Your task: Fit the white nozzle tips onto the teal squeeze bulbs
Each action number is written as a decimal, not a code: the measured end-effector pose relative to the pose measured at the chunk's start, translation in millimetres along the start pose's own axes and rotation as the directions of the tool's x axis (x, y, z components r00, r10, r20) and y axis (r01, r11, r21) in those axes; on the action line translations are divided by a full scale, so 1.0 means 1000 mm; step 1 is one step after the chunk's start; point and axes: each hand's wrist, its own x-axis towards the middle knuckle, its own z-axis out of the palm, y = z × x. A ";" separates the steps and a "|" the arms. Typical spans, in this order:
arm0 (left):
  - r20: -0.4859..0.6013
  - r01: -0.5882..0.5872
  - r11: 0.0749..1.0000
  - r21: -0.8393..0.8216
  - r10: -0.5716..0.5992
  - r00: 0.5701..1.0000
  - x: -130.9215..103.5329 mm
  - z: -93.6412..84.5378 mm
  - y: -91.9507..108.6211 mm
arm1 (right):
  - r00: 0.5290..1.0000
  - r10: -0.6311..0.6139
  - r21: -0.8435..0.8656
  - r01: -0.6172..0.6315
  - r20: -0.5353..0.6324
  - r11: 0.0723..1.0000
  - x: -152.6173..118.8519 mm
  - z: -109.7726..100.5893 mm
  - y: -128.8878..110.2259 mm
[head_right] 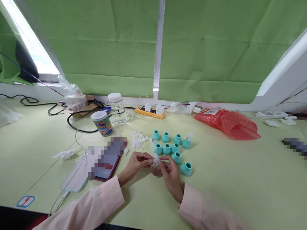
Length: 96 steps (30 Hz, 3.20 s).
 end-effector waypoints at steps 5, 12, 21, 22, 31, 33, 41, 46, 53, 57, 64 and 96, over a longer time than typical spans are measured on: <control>0.016 0.029 1.000 -0.008 -0.029 0.999 0.001 -0.003 -0.003 | 0.999 0.010 -0.009 -0.009 0.046 1.000 -0.001 0.000 -0.001; 0.061 0.069 0.997 -0.021 -0.067 0.996 0.002 -0.006 -0.005 | 0.998 0.022 -0.022 -0.020 0.064 1.000 -0.003 -0.001 0.000; -0.023 0.003 0.998 0.064 -0.001 1.000 0.000 0.000 -0.005 | 0.999 -0.023 -0.082 0.026 0.047 0.996 -0.002 -0.002 0.002; -0.007 -0.017 0.998 0.067 0.018 1.000 -0.001 -0.001 -0.005 | 0.998 -0.031 -0.084 0.034 0.047 0.996 -0.002 -0.002 0.001; 0.115 0.004 1.000 0.021 -0.006 0.993 0.001 -0.005 -0.005 | 0.998 -0.032 -0.088 0.037 0.054 0.995 -0.008 0.000 0.000; 0.135 0.004 1.000 0.007 -0.004 0.991 0.001 -0.005 -0.005 | 0.997 -0.041 -0.086 0.046 0.061 0.995 -0.008 -0.001 0.001; 0.221 0.047 0.999 -0.006 -0.044 0.974 0.000 -0.005 -0.004 | 0.992 -0.056 -0.112 0.068 0.111 0.991 -0.011 -0.005 0.001; 0.239 0.044 0.999 -0.002 -0.042 0.970 0.000 -0.004 -0.006 | 0.991 -0.088 -0.100 0.098 0.105 0.990 -0.016 -0.004 -0.003; -0.045 -0.222 0.873 0.435 0.267 0.963 0.010 0.004 -0.002 | 0.952 -0.300 -0.147 0.306 0.057 0.941 -0.026 -0.002 -0.005; -0.009 -0.246 0.480 0.842 0.470 0.883 0.019 0.005 -0.007 | 0.927 -0.376 -0.230 0.365 -0.002 0.902 -0.020 -0.005 -0.002; 0.068 -0.216 0.265 0.940 0.474 0.878 0.035 0.003 -0.018 | 0.911 -0.410 -0.235 0.407 0.040 0.883 -0.018 -0.006 0.000; 0.065 0.082 0.955 0.285 -0.105 0.992 -0.002 -0.008 0.001 | 0.801 -0.495 -0.475 0.599 0.337 0.645 -0.007 -0.012 -0.009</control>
